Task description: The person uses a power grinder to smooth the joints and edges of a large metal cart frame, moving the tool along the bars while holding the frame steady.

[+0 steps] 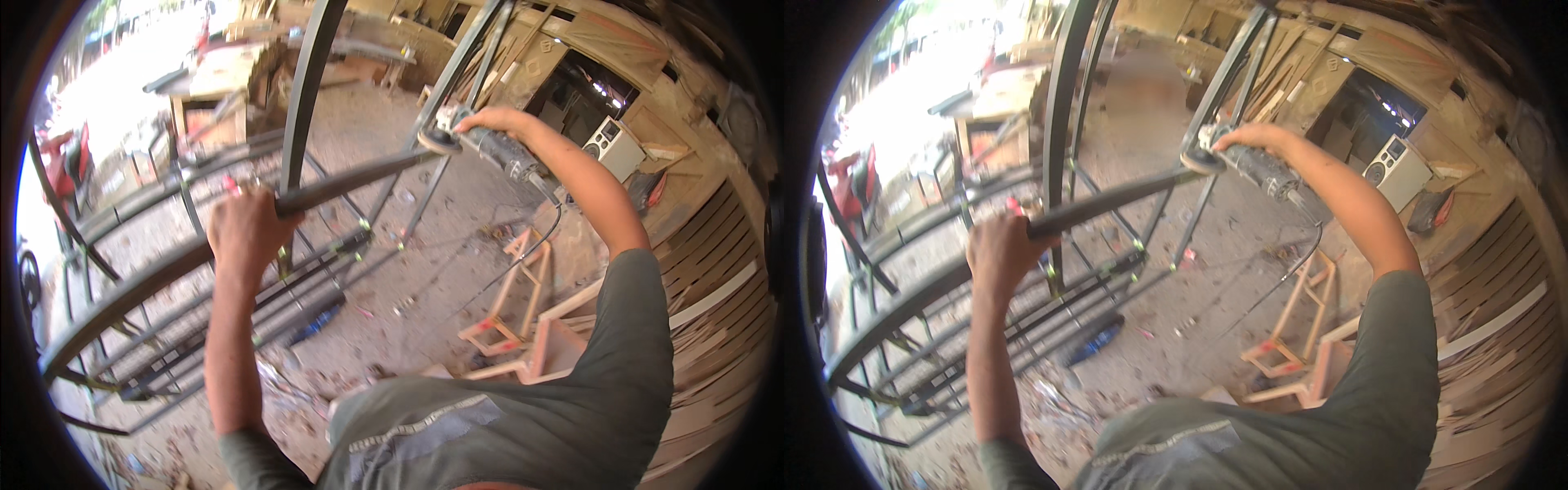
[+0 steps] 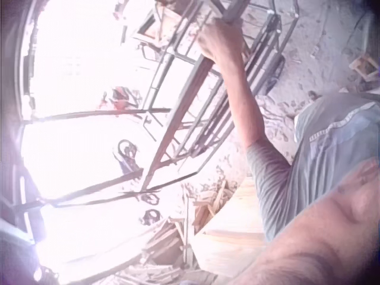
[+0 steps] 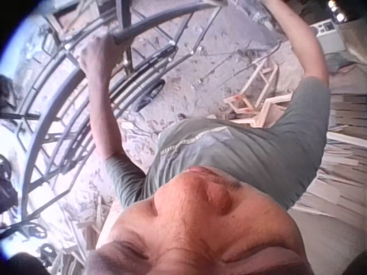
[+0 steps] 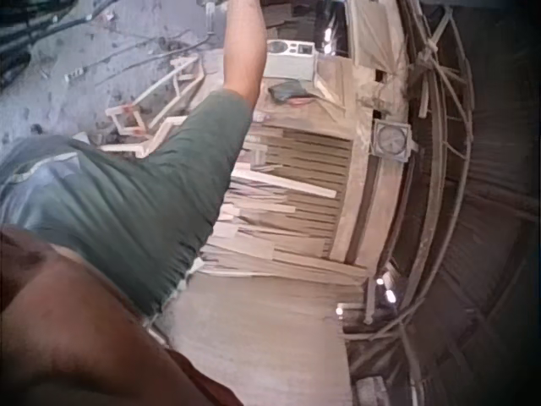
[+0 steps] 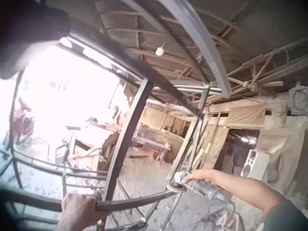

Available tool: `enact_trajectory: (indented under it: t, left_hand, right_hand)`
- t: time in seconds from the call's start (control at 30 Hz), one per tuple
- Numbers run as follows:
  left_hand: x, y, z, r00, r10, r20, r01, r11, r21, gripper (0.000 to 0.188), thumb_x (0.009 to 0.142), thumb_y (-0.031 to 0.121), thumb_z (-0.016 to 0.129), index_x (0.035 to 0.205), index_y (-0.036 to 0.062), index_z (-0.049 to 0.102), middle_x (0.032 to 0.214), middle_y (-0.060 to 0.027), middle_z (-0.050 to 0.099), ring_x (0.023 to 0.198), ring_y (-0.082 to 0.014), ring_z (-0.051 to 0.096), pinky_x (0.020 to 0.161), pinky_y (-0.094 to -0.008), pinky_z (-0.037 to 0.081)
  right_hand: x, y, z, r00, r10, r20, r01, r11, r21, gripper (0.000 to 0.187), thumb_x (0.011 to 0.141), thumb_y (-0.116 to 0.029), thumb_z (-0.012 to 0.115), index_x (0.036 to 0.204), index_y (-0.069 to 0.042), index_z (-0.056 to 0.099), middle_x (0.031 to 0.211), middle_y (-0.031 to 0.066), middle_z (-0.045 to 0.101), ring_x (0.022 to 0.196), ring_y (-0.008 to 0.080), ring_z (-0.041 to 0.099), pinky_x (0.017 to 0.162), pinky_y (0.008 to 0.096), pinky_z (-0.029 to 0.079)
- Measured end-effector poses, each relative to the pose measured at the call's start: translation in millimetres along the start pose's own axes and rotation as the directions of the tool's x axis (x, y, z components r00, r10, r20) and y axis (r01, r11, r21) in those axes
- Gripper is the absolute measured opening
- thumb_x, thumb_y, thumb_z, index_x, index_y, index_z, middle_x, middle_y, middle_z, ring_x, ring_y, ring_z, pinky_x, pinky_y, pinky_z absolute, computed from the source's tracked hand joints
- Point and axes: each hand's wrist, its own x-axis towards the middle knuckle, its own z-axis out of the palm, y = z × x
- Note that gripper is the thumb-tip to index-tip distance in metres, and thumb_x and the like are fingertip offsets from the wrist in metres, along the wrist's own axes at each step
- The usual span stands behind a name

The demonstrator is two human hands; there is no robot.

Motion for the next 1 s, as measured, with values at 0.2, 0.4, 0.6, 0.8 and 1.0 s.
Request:
enact_trajectory:
  t: [0.2, 0.4, 0.6, 0.8, 1.0]
  left_hand:
    - [-4.0, 14.5, 0.4, 0.999, 0.012, 0.039, -0.011, 1.000, -0.025, 0.053, 0.076, 0.056, 0.083, 0.084, 0.0037, 0.079, 0.070, -0.0167, 0.073, 0.068, -0.0313, 0.074, 0.067, -0.0417, 0.058]
    - [-5.1, 10.5, -5.5, 0.997, -0.043, 0.071, 0.035, 0.994, 0.107, 0.059, 0.077, 0.062, 0.080, 0.080, 0.0032, 0.077, 0.072, -0.0172, 0.073, 0.071, -0.0340, 0.074, 0.067, -0.0442, 0.057]
    - [0.3, 9.5, 2.0, 1.000, 0.007, 0.008, -0.008, 0.991, 0.135, 0.062, 0.075, 0.066, 0.079, 0.080, 0.0039, 0.077, 0.073, -0.0174, 0.073, 0.072, -0.0356, 0.074, 0.069, -0.0468, 0.056]
    - [-4.7, 11.8, 4.4, 1.000, -0.005, 0.002, 0.005, 0.987, 0.159, 0.063, 0.073, 0.066, 0.080, 0.080, 0.0033, 0.077, 0.070, -0.0190, 0.072, 0.068, -0.0361, 0.073, 0.066, -0.0469, 0.056]
    - [-5.0, 11.6, 1.4, 1.000, 0.004, 0.001, -0.004, 0.989, 0.148, 0.062, 0.072, 0.065, 0.080, 0.080, 0.0038, 0.077, 0.068, -0.0179, 0.071, 0.065, -0.0356, 0.072, 0.064, -0.0464, 0.056]
  right_hand:
    - [12.0, 22.2, -6.5, 0.997, 0.054, 0.054, -0.056, 0.997, 0.044, 0.096, 0.072, -0.050, 0.085, 0.148, -0.002, 0.053, 0.162, 0.0280, 0.033, 0.152, 0.0412, 0.028, 0.120, 0.0472, 0.025]
    - [4.5, 2.6, 1.4, 0.990, -0.031, 0.140, 0.013, 0.991, 0.130, 0.079, 0.074, -0.045, 0.086, 0.135, -0.001, 0.064, 0.143, 0.0245, 0.057, 0.128, 0.0374, 0.057, 0.103, 0.0479, 0.046]
    - [11.1, 15.5, -2.8, 0.996, -0.011, 0.090, 0.002, 0.995, 0.097, 0.083, 0.073, -0.046, 0.087, 0.139, -0.002, 0.061, 0.144, 0.0227, 0.058, 0.126, 0.0357, 0.060, 0.102, 0.0457, 0.048]
    - [14.7, 10.5, -5.2, 0.981, 0.044, 0.190, -0.071, 0.988, 0.136, 0.093, 0.072, -0.050, 0.086, 0.148, -0.006, 0.054, 0.157, 0.0215, 0.046, 0.139, 0.0356, 0.049, 0.109, 0.0469, 0.041]
    - [1.6, 23.5, -15.2, 0.988, 0.042, 0.146, -0.063, 0.989, 0.137, 0.088, 0.072, -0.049, 0.086, 0.144, -0.007, 0.058, 0.154, 0.0193, 0.049, 0.136, 0.0331, 0.051, 0.107, 0.0442, 0.043]
